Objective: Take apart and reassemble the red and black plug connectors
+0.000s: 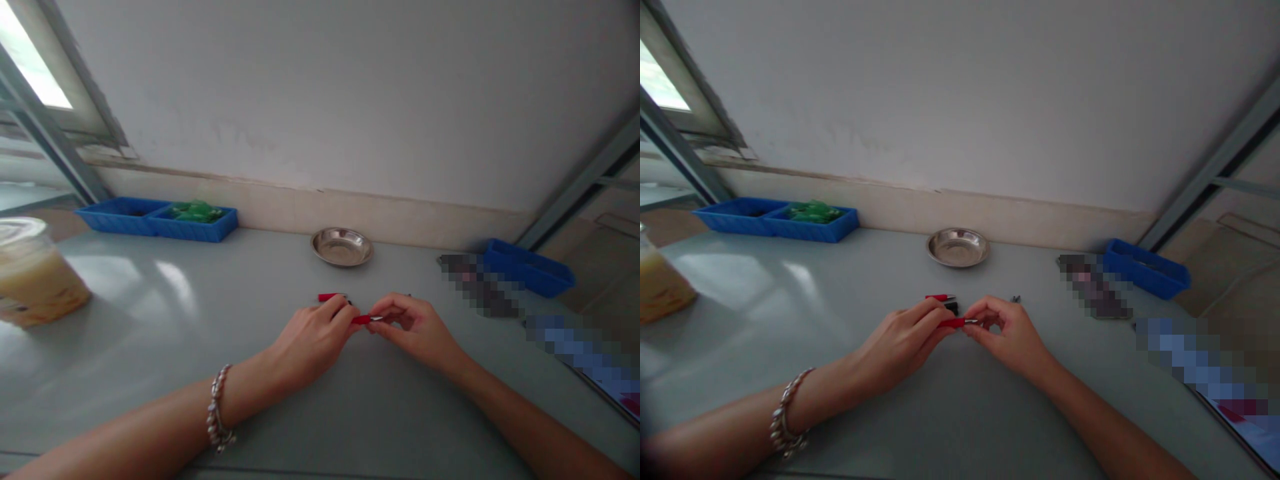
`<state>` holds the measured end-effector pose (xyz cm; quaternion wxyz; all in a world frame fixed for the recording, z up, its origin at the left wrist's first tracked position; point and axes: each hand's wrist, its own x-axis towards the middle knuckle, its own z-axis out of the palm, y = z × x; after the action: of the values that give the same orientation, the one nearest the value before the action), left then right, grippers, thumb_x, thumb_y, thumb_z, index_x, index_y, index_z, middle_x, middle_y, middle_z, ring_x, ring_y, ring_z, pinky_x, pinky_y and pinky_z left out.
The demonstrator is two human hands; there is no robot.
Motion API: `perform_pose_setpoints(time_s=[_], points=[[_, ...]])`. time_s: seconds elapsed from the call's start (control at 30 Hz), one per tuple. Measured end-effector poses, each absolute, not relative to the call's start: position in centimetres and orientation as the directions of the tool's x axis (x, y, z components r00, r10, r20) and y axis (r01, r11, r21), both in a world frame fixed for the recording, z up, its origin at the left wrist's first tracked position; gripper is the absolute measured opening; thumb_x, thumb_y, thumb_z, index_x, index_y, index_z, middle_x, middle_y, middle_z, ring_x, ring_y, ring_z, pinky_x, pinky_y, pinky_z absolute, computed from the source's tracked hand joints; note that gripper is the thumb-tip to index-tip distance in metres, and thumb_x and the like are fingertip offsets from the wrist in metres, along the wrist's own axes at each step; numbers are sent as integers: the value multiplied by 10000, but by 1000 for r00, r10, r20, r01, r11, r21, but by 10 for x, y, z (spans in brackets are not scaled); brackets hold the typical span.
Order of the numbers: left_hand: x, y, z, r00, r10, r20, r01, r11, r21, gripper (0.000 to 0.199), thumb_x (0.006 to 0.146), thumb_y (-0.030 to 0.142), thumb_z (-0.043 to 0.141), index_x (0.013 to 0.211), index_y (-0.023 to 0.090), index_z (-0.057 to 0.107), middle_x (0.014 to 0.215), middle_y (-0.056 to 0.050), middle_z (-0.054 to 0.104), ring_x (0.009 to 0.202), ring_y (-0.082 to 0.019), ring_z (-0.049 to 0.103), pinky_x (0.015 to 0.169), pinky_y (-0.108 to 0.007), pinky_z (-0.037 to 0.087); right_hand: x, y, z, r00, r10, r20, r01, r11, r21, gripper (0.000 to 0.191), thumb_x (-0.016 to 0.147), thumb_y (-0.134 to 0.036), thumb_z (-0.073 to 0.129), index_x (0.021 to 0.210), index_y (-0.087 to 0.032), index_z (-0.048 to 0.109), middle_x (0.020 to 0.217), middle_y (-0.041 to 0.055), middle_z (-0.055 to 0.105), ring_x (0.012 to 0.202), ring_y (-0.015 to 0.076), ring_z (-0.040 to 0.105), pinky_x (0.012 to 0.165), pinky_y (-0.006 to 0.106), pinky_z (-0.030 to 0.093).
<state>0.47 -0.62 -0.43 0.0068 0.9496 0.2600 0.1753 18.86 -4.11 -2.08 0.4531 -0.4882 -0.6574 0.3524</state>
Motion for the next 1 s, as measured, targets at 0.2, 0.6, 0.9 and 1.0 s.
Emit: perform_pose_setpoints(time_s=[0.2, 0.6, 0.9, 1.0], points=[[4, -7, -4, 797, 495, 347, 493, -864, 101, 172, 880, 186, 371, 920, 123, 526, 857, -68, 556, 713, -158, 574, 590, -276, 497, 189, -41, -22, -114, 966, 230, 332, 255, -908, 126, 689, -263, 620, 779, -184, 582, 715, 17, 640, 689, 144, 602, 660, 293, 480], [3, -5, -9, 802, 466, 374, 467, -879, 93, 174, 871, 154, 364, 929, 142, 528, 868, -65, 553, 732, -152, 576, 605, -267, 495, 188, -44, -10, -204, 962, 183, 579, 269, -769, 317, 831, -345, 434, 621, -168, 592, 616, 27, 637, 604, 127, 569, 588, 253, 422], [4, -6, -5, 780, 502, 374, 505, -858, 98, 230, 899, 242, 330, 921, 136, 534, 869, -68, 561, 703, -153, 577, 602, -291, 510, 190, -43, -16, -193, 939, 283, 629, 340, -699, 229, 763, -385, 541, 890, -194, 548, 715, 8, 603, 680, 144, 551, 621, 256, 407], [4, -6, -6, 786, 484, 385, 487, -868, 97, 206, 892, 211, 342, 929, 141, 533, 871, -65, 561, 715, -156, 582, 599, -287, 511, 190, -44, -14, -224, 926, 305, 669, 374, -642, 216, 815, -374, 469, 739, -191, 555, 694, 13, 589, 664, 139, 534, 620, 260, 395]])
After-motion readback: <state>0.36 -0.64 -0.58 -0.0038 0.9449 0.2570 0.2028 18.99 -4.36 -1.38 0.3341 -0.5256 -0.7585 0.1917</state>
